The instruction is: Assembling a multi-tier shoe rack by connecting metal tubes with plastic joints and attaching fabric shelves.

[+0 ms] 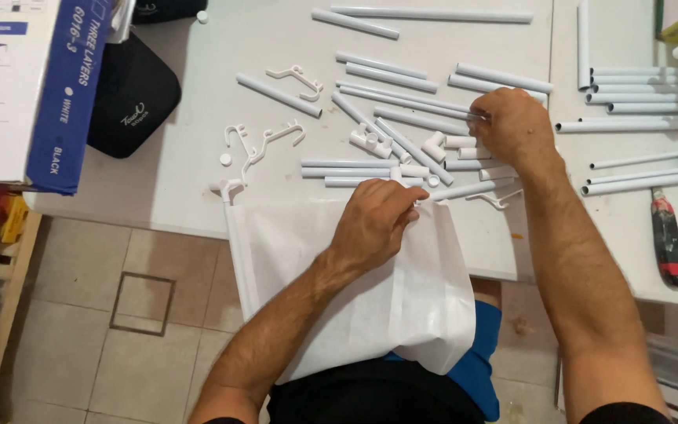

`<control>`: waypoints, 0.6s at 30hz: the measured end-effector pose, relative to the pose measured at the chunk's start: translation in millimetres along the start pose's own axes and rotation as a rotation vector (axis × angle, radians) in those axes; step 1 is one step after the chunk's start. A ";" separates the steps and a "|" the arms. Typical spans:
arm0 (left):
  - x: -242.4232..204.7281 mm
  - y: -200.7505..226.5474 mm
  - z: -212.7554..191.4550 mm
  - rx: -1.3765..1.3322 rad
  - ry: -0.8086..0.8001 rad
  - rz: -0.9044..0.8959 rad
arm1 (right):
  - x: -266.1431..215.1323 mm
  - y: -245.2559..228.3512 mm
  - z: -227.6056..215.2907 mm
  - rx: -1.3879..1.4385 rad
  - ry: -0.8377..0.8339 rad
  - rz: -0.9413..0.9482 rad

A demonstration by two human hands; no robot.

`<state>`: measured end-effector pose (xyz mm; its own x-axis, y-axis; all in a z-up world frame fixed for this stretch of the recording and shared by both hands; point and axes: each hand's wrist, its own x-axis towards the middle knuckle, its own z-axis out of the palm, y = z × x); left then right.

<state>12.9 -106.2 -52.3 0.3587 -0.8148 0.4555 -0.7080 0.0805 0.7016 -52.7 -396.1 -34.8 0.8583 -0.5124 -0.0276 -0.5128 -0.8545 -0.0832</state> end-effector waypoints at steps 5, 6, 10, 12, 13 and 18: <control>15.6 -29.3 -3.5 0.020 0.052 -0.047 | 27.5 25.5 32.8 -0.079 0.015 -0.087; 18.7 -36.3 -2.9 0.026 0.066 -0.055 | 27.8 28.2 33.2 -0.121 0.006 -0.113; 29.0 -52.8 -5.3 0.004 0.066 -0.109 | 22.0 22.1 33.7 -0.346 0.095 -0.163; 34.5 -57.7 -4.6 0.030 0.077 -0.131 | 17.4 21.7 35.0 -0.430 0.137 -0.188; 39.1 -63.1 -3.3 0.028 0.071 -0.126 | 19.6 29.3 39.6 -0.430 0.137 -0.179; 54.5 -74.7 -5.5 0.023 0.128 -0.152 | 1.6 51.7 36.6 -0.423 0.328 -0.079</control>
<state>88.8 -153.4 -76.9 0.5359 -0.7368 0.4122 -0.6528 -0.0520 0.7557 -77.2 -438.0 -75.6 0.8785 -0.3870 0.2802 -0.4676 -0.8169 0.3376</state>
